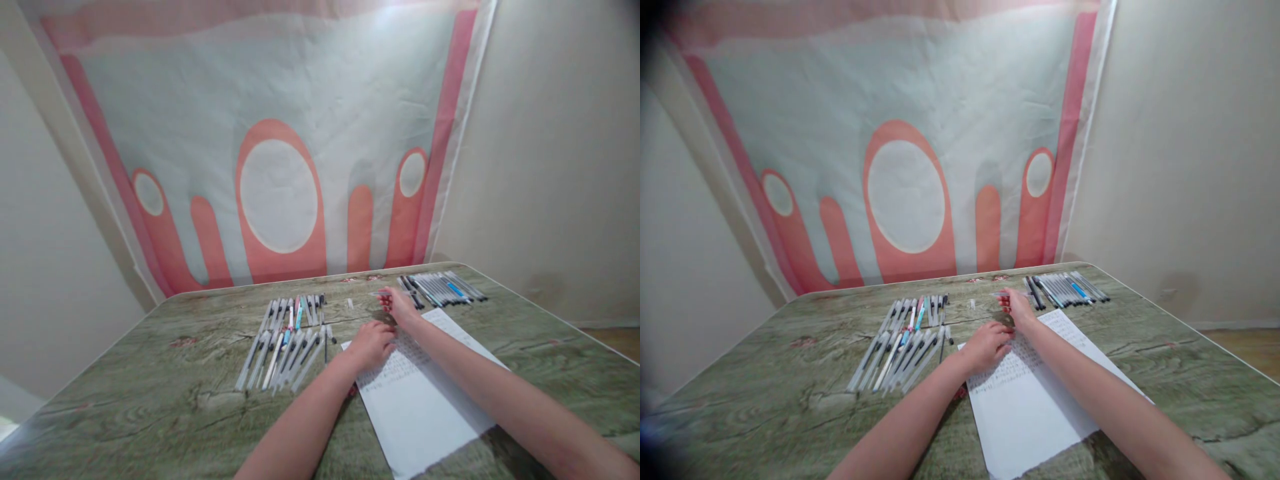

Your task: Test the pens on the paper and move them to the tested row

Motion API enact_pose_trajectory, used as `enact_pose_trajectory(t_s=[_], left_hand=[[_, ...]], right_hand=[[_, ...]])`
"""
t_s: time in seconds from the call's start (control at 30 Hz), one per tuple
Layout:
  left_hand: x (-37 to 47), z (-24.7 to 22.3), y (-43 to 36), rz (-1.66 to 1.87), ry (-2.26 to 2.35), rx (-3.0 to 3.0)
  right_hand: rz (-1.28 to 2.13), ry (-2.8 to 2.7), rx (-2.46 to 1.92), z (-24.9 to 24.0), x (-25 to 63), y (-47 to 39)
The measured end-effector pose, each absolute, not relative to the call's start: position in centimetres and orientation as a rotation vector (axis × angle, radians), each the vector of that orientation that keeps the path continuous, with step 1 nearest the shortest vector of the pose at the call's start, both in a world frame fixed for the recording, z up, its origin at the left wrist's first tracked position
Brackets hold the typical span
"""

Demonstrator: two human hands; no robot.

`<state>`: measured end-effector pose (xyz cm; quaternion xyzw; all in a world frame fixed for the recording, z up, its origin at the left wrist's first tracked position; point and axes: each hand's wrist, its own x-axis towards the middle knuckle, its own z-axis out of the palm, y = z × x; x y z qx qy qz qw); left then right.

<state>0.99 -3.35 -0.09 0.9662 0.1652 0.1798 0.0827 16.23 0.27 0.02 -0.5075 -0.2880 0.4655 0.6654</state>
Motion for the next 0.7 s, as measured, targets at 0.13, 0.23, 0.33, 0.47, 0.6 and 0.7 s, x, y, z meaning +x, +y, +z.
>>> enact_pose_trajectory(t_s=[0.13, 0.23, 0.33, 0.47, 0.6, 0.7], left_hand=[[0.5, 0.4, -1.7, 0.460, 0.434, 2.789], [-0.9, 1.4, 1.1, 0.472, 0.764, 2.661], [-2.7, 2.3, 4.3, 0.436, 1.201, 2.560], [-4.2, 2.6, 7.1, 0.390, 1.402, 2.558], [-3.6, 2.1, 8.0, 0.374, 1.388, 2.585], [-2.8, 1.6, 8.3, 0.383, 1.393, 2.589]], right_hand=[[0.916, -0.722, -1.140, -2.1, 15.7, 0.7], [0.866, -0.766, -1.149, -2.5, 15.8, 0.4], [0.873, -0.786, -1.168, -2.2, 15.9, 0.3], [0.897, -0.810, -1.164, -1.8, 15.8, 0.1], [0.913, -0.814, -1.144, -1.5, 15.8, -0.2], [0.919, -0.818, -1.155, -1.4, 15.7, -0.2]])
